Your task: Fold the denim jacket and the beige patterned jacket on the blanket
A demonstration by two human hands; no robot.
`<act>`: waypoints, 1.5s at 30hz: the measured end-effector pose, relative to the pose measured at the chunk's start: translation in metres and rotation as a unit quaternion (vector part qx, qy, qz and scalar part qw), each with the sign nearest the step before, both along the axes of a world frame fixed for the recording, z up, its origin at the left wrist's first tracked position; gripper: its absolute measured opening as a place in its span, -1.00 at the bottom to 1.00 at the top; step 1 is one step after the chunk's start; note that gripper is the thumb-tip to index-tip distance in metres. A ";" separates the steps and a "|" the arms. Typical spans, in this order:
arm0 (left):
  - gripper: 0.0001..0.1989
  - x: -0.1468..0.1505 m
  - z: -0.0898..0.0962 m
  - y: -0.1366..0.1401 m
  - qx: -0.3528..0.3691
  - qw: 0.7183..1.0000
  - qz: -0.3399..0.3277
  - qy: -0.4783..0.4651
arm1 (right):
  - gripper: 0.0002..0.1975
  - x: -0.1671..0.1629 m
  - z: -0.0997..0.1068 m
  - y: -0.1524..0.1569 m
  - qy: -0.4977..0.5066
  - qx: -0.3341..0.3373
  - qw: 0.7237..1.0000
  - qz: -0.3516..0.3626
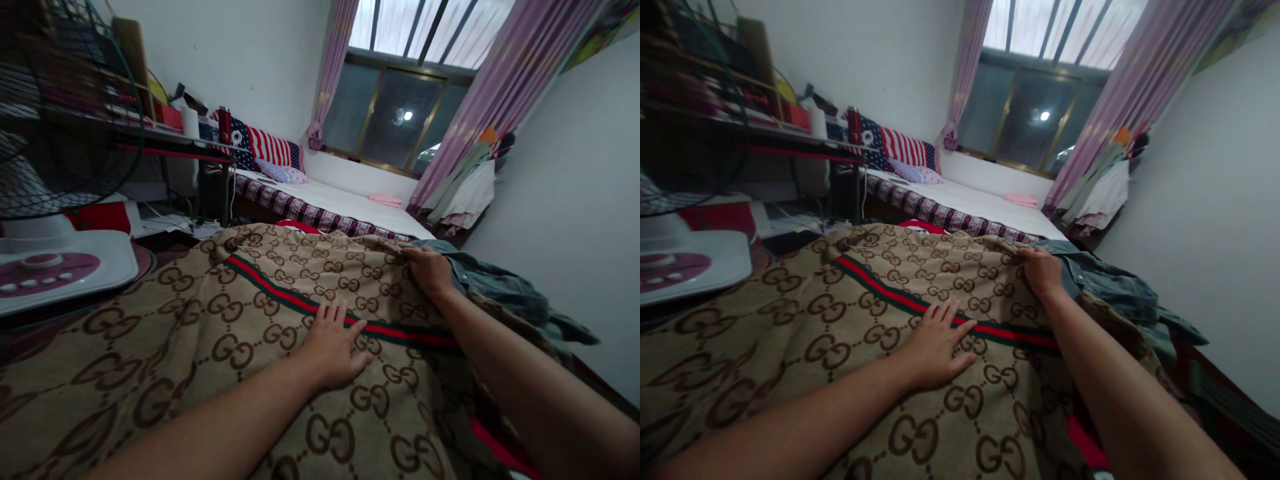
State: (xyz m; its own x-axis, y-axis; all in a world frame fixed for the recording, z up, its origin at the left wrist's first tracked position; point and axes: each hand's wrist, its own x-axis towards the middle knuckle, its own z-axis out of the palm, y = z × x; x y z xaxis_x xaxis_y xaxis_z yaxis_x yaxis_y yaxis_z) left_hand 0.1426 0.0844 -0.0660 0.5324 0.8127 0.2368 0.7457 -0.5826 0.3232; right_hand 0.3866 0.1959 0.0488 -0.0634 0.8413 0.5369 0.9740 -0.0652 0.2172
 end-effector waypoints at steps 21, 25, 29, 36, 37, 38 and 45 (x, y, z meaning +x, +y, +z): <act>-0.30 0.000 0.007 -0.004 0.022 0.999 -0.038 -0.002 | -0.46 -0.019 -0.085 -0.087 0.053 -0.290 0.953 0.068; -0.41 -0.001 0.006 -0.002 0.045 0.999 -0.022 0.002 | -0.61 -0.062 -0.049 -0.094 0.039 -0.382 0.923 0.019; -0.59 -0.003 0.000 0.005 0.072 0.997 -0.030 -0.001 | -0.64 -0.100 -0.063 -0.126 0.145 -0.232 0.957 0.093; -0.64 -0.005 -0.007 0.012 0.118 0.992 -0.040 -0.030 | -0.59 -0.092 -0.133 -0.140 0.253 -0.047 0.943 0.210; -0.64 -0.007 -0.006 0.011 0.115 0.992 -0.041 -0.028 | -0.61 -0.091 -0.133 -0.138 0.257 -0.041 0.940 0.219; -0.63 -0.009 -0.005 0.009 0.111 0.993 -0.044 -0.025 | -0.63 -0.090 -0.132 -0.137 0.259 -0.036 0.938 0.225; -0.66 -0.075 0.034 -0.017 0.032 0.992 -0.121 0.022 | -0.67 -0.093 -0.124 -0.142 0.261 -0.045 0.941 0.212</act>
State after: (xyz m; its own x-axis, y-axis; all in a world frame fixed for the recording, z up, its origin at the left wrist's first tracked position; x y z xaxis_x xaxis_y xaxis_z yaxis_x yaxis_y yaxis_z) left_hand 0.0679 0.0671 -0.0323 0.7214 0.6438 0.2552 0.5941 -0.7646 0.2497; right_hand 0.2934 0.0536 -0.0750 -0.1499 0.8435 0.5159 0.8837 0.3482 -0.3127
